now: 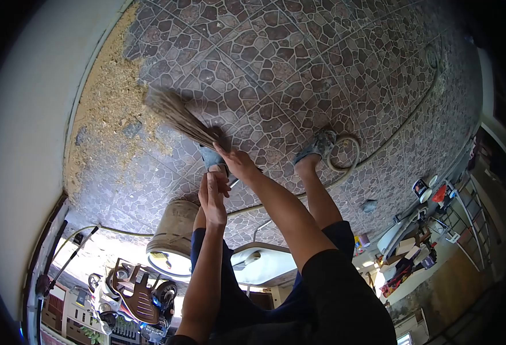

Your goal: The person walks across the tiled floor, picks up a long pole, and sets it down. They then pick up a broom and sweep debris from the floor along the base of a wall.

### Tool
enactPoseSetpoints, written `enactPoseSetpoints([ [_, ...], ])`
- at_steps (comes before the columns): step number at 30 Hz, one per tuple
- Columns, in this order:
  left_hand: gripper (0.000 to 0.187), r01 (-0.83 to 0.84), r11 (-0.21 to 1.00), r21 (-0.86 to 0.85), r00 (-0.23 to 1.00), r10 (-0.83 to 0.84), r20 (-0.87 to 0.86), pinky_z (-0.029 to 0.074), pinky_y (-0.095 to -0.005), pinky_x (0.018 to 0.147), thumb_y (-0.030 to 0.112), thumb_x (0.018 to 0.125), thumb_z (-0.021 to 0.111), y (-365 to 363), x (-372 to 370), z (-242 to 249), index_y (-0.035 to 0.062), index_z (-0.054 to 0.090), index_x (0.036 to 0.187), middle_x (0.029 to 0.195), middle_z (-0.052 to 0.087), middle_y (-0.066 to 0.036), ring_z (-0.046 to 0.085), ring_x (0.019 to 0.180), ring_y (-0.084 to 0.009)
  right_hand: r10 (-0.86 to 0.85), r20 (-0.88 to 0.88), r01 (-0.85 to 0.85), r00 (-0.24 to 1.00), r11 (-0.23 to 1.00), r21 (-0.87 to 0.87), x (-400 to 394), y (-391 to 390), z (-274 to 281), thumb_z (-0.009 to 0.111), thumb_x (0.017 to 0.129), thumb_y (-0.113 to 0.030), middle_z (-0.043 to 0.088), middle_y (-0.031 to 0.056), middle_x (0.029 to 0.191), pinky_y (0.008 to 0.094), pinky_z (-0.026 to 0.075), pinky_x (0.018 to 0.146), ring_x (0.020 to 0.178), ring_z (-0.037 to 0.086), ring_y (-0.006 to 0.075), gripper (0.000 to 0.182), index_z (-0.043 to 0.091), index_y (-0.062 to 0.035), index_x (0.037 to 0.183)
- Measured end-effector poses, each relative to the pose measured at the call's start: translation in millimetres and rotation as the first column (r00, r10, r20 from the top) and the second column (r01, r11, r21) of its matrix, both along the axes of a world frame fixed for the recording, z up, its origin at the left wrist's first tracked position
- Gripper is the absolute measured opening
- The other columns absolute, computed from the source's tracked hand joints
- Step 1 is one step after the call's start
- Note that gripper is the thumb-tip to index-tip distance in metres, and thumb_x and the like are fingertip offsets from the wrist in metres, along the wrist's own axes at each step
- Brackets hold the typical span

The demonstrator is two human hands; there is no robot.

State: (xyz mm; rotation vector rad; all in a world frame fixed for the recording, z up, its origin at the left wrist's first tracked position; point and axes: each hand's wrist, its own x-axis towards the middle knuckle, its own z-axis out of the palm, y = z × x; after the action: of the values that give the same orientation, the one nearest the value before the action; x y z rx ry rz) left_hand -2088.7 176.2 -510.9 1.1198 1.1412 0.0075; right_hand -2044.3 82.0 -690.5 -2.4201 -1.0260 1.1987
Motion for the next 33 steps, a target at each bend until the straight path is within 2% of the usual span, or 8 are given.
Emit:
enactPoseSetpoints([
  [4,0.047,-0.009,0.999,-0.033,1.0,0.009,-0.005,0.041,-0.0258,0.058,0.042,0.105,0.041,-10.6,4.8,6.3,0.0006,0.059,0.092,0.077,0.058,-0.005,0.05,0.064,-0.0103,0.195,0.066,-0.204,0.979,0.963,0.175,44.5,-7.3,43.1,0.063,0.087,-0.007,0.058,0.0203,0.078,0.0451,0.056,0.057,0.067,0.066,0.038,0.084,0.021,-0.0274,0.157],
  [8,0.047,-0.001,1.0,-0.023,0.999,0.0,-0.033,0.041,-0.0254,0.057,0.041,0.105,0.042,-6.7,6.9,10.8,-0.0002,0.06,0.092,0.078,0.059,-0.005,0.052,0.065,-0.0102,-0.461,0.265,0.359,0.847,0.863,0.355,147.1,-30.6,39.3,0.059,0.089,-0.01,0.061,0.0192,0.077,0.0472,0.05,0.061,0.066,0.062,0.0374,0.074,0.027,-0.0186,0.155],
  [10,0.047,-0.011,1.0,-0.026,1.0,0.01,-0.023,0.042,-0.0251,0.056,0.041,0.105,0.042,-4.4,4.5,10.1,-0.0004,0.061,0.093,0.079,0.06,-0.006,0.054,0.065,-0.0104,-0.599,0.372,0.587,0.709,0.793,0.16,199.0,-31.8,19.4,0.059,0.089,-0.01,0.065,0.022,0.08,0.0498,0.051,0.065,0.071,0.064,0.0394,0.074,0.026,-0.0158,0.155],
  [14,0.047,-0.073,0.997,-0.018,0.997,0.073,-0.038,0.042,-0.0251,0.056,0.042,0.105,0.042,1.9,-3.0,8.3,0.0,0.061,0.093,0.078,0.06,-0.006,0.055,0.065,-0.0105,-0.549,0.316,0.601,0.774,0.794,-0.092,207.4,13.3,-15.8,0.059,0.088,-0.008,0.066,0.024,0.081,0.0507,0.053,0.069,0.077,0.067,0.0409,0.076,0.025,-0.014,0.155],
  [17,0.046,-0.102,0.995,-0.02,0.994,0.101,-0.048,0.042,-0.025,0.056,0.041,0.105,0.042,7.6,-3.6,11.3,0.0002,0.061,0.093,0.077,0.059,-0.005,0.054,0.065,-0.0101,-0.212,0.137,0.227,0.968,0.968,-0.104,136.6,65.0,-31.9,0.057,0.086,-0.004,0.066,0.0247,0.082,0.0487,0.055,0.071,0.08,0.068,0.0404,0.077,0.025,-0.0153,0.155],
  [22,0.05,-0.161,0.987,0.011,0.985,0.162,-0.067,0.041,-0.0246,0.059,0.045,0.105,0.039,15.9,-13.8,6.4,0.0013,0.06,0.095,0.08,0.062,-0.007,0.053,0.066,-0.0101,0.037,-0.169,-0.026,0.985,0.997,0.066,23.4,107.1,-16.5,0.048,0.087,0.002,0.067,0.0276,0.087,0.0482,0.057,0.068,0.077,0.068,0.0425,0.076,0.023,-0.022,0.156],
  [26,0.05,-0.214,0.977,-0.021,0.976,0.213,-0.056,0.041,-0.0244,0.059,0.045,0.105,0.039,10.3,-12.8,7.8,0.0018,0.06,0.092,0.08,0.061,-0.007,0.051,0.064,-0.0099,0.21,-0.051,-0.201,0.976,0.97,0.134,10.4,62.7,26.6,0.051,0.088,0.0,0.064,0.0255,0.085,0.0477,0.055,0.06,0.07,0.067,0.0414,0.078,0.024,-0.0288,0.156],
  [33,0.05,-0.138,0.99,-0.013,0.987,0.137,-0.085,0.041,-0.0242,0.057,0.043,0.106,0.037,4.6,-8.9,10.0,0.0012,0.059,0.089,0.075,0.058,-0.006,0.051,0.063,-0.01,-0.446,0.325,0.427,0.834,0.895,0.13,187.9,-47.0,28.2,0.062,0.087,-0.006,0.066,0.0224,0.083,0.0477,0.052,0.064,0.077,0.066,0.0404,0.078,0.026,-0.0169,0.155],
])
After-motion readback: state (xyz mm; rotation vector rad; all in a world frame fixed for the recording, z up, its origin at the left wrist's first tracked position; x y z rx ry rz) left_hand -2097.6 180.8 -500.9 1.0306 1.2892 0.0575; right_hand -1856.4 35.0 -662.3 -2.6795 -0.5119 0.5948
